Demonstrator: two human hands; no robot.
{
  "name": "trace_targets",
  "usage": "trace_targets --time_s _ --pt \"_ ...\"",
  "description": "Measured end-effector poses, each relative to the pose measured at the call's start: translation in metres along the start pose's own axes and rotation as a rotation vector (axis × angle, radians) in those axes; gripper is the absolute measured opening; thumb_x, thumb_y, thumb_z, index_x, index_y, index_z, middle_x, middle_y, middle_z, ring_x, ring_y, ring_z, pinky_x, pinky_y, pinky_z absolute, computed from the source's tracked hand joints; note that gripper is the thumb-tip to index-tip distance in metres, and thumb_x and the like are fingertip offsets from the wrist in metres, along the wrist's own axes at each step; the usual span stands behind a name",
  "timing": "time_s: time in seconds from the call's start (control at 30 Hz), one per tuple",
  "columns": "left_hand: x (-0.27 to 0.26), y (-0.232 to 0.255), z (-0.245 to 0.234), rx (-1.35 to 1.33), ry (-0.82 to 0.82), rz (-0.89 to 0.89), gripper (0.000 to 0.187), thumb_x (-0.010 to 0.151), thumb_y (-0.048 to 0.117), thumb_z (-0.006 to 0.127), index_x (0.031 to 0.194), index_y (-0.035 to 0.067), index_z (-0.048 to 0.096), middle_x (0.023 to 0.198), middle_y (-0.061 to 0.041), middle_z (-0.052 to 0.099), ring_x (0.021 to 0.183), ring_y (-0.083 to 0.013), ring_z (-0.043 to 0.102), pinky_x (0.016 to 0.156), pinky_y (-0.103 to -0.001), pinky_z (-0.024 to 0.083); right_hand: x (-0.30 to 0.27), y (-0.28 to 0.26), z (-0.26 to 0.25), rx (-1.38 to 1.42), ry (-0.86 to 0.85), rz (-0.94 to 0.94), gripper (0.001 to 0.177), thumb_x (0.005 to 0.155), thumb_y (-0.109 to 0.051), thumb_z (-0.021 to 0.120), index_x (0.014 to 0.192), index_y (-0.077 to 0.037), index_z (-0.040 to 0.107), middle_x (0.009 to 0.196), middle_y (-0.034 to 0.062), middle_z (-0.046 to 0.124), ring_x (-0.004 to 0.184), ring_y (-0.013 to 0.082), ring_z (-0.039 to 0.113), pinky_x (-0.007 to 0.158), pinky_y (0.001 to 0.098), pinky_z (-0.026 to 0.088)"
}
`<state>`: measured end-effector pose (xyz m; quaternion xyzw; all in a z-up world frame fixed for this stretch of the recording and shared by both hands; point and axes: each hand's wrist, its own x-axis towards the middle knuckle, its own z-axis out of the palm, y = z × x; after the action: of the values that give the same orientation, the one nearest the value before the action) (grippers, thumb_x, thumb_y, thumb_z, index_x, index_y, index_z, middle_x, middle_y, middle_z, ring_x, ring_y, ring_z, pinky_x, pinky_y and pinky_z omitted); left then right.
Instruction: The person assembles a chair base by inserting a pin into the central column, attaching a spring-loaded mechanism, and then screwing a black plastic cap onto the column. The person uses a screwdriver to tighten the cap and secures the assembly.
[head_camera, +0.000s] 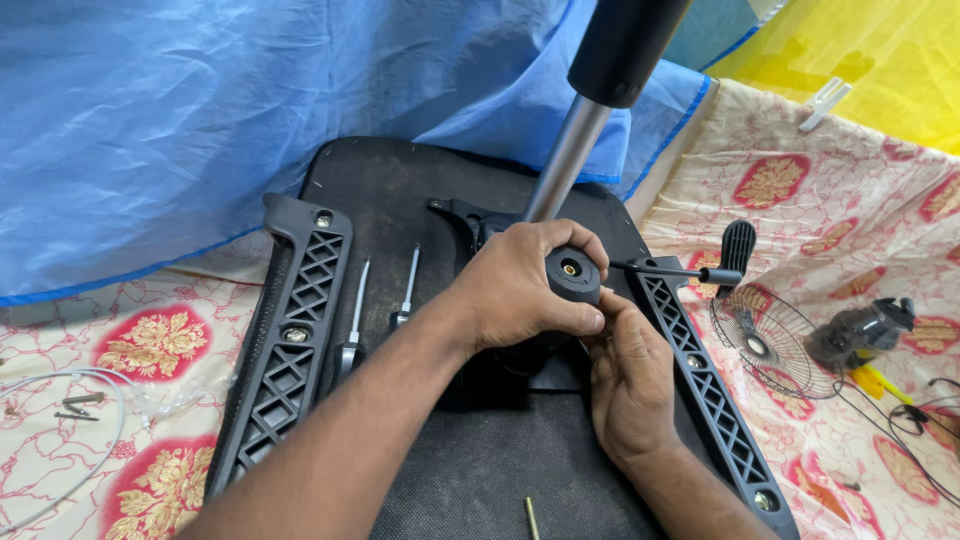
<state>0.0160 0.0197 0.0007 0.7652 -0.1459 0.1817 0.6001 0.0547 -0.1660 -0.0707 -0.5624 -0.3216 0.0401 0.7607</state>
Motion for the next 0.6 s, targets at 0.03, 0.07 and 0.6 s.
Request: trace_targets --time_s 0.03,0.07,0.6 --pt "0.001 0.001 -0.006 -0.066 -0.115 0.021 0.045 0.057 0.018 0.086 0.099 0.008 0.071 0.095 -0.010 0.075 0.088 -0.0233 0.074 0.082 -0.035 0.060 0.001 0.000 0.002 0.006 -0.004 0.002 0.059 0.107 -0.041 0.043 0.139 0.008 0.052 0.131 0.0129 0.064 0.122 0.0189 0.059 0.110 0.0346 0.043" --pt "-0.001 0.000 -0.008 -0.073 -0.082 0.018 0.045 0.058 0.018 0.085 0.100 0.008 0.071 0.096 -0.010 0.075 0.090 -0.0240 0.075 0.083 -0.035 0.061 0.002 0.000 0.003 0.011 -0.008 0.003 0.059 0.108 -0.041 0.043 0.139 0.009 0.052 0.131 0.0136 0.064 0.122 0.0193 0.059 0.110 0.0351 0.043" --pt "-0.009 -0.007 0.010 0.136 0.182 0.015 0.054 0.060 0.026 0.085 0.109 0.012 0.066 0.095 -0.009 0.076 0.090 -0.0264 0.078 0.081 -0.038 0.061 0.002 -0.003 0.006 0.059 0.056 0.028 0.041 0.108 -0.023 0.048 0.134 0.008 0.055 0.126 0.0147 0.065 0.116 0.0181 0.063 0.107 0.0333 0.047"
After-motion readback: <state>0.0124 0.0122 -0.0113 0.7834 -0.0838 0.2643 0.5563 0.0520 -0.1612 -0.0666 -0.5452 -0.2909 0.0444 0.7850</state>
